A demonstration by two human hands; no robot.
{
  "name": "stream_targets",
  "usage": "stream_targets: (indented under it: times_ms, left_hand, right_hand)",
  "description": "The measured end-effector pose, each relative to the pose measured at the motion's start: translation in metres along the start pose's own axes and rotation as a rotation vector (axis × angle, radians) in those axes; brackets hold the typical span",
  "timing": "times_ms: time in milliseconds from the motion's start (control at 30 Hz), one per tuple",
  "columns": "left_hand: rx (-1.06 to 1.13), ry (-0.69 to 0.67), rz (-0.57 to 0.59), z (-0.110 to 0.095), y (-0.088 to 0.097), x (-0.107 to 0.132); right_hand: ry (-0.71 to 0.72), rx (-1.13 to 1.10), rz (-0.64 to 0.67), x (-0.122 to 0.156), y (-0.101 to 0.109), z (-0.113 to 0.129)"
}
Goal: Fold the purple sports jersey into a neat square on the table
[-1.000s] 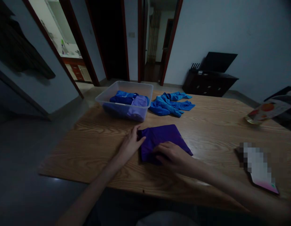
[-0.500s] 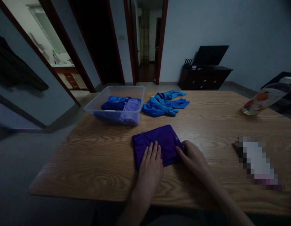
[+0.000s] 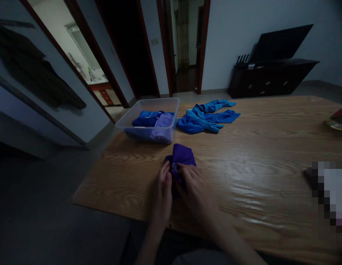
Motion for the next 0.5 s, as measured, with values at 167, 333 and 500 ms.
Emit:
stream_targets:
  times_ms: [167, 333, 500]
  left_hand:
    - [-0.545, -0.199, -0.143, -0.024, 0.027, 0.013]
    - [-0.773, -0.102, -0.110, -0.008, 0.019, -0.006]
    - [-0.782, 0.033, 0.001, -0.003, 0.005, -0.027]
  right_hand:
    - [0.251, 0.131, 0.146, 0.025, -0.043, 0.022]
    - [0.242, 0.254, 0.218, 0.054, -0.027, 0.026]
    - [0.331, 0.403, 0.045, 0.073, -0.022, 0.040]
Point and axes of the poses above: each hand's wrist, its own x-axis away from the middle knuckle, its own y-axis out of the back of the hand, z = x × y, the point moved 10 cm from there along -x, towards the middle knuckle, and after that the axes turned 4 degrees about z, right-handed, at the moved point
